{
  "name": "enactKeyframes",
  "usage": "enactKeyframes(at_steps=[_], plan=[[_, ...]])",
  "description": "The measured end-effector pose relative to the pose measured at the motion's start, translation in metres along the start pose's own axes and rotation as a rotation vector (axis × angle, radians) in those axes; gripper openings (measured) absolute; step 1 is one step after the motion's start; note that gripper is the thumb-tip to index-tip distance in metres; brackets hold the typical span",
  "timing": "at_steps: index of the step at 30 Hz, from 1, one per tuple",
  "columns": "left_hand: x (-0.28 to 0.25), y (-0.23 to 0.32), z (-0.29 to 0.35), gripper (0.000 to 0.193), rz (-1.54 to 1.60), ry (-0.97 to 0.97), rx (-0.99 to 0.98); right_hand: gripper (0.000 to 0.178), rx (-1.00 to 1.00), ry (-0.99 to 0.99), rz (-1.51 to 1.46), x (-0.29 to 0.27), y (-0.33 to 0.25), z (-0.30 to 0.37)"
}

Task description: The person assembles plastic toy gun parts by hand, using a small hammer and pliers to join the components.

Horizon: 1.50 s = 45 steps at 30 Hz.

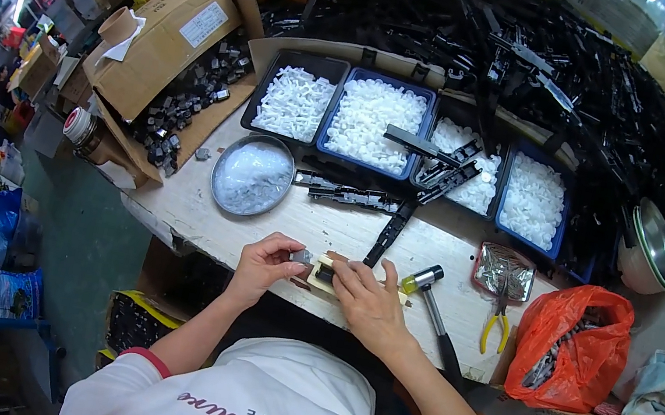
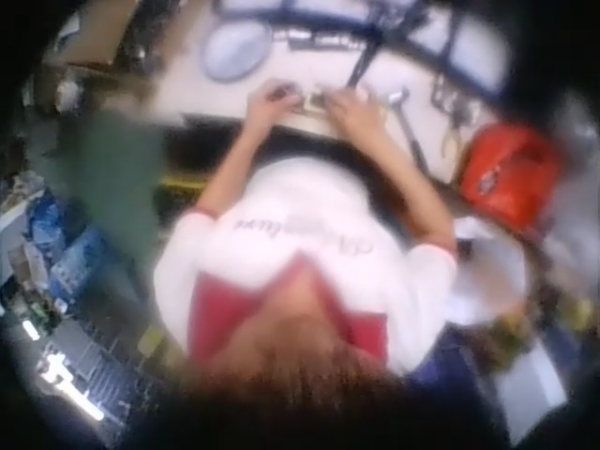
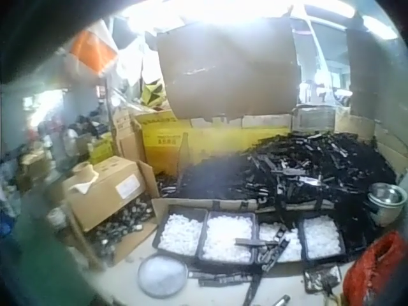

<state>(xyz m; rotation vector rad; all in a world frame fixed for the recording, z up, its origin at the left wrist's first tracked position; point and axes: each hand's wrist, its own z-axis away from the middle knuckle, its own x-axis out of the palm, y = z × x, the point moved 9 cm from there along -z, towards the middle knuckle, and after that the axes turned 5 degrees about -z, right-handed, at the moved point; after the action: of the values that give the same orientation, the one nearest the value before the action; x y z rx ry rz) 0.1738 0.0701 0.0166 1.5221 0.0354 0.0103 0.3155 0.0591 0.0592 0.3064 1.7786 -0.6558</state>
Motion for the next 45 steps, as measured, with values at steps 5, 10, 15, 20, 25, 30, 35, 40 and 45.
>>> enactKeyframes(at_steps=[5, 10, 15, 20, 25, 30, 35, 40, 45], plan=[[0.009, 0.018, 0.0, 0.024, -0.179, -0.002, 0.147, 0.035, 0.069, 0.141, 0.092, 0.001, -0.003, 0.005], [0.019, 0.035, -0.004, 0.024, -0.438, -0.069, 0.233, 0.032, 0.105, 0.128, -0.018, 0.001, 0.003, 0.006], [0.047, 0.053, -0.001, 0.028, -0.704, -0.183, 0.542, 0.027, 0.188, 0.328, -0.352, -0.012, 0.026, 0.015], [0.063, 0.051, -0.006, 0.026, -0.779, -0.272, 0.524, 0.02, 0.237, 0.378, -0.406, -0.013, 0.032, 0.017], [0.044, 0.018, -0.022, 0.016, -0.358, -0.285, 0.036, 0.018, 0.23, 0.39, -0.391, -0.016, 0.032, 0.016], [0.036, -0.01, -0.02, 0.008, -0.036, -0.193, -0.137, 0.017, 0.224, 0.423, -0.378, -0.018, 0.032, 0.013], [0.037, -0.006, -0.024, 0.007, -0.027, -0.215, -0.109, 0.014, 0.242, 0.442, -0.412, -0.018, 0.035, 0.016], [0.044, 0.009, -0.052, 0.013, -0.517, -0.328, 0.04, 0.019, 0.404, 0.532, -0.325, -0.051, 0.076, 0.037], [0.029, 0.079, -0.134, 0.021, -0.897, 0.042, 0.335, 0.016, 0.732, 0.552, -0.076, -0.093, 0.174, 0.098]])
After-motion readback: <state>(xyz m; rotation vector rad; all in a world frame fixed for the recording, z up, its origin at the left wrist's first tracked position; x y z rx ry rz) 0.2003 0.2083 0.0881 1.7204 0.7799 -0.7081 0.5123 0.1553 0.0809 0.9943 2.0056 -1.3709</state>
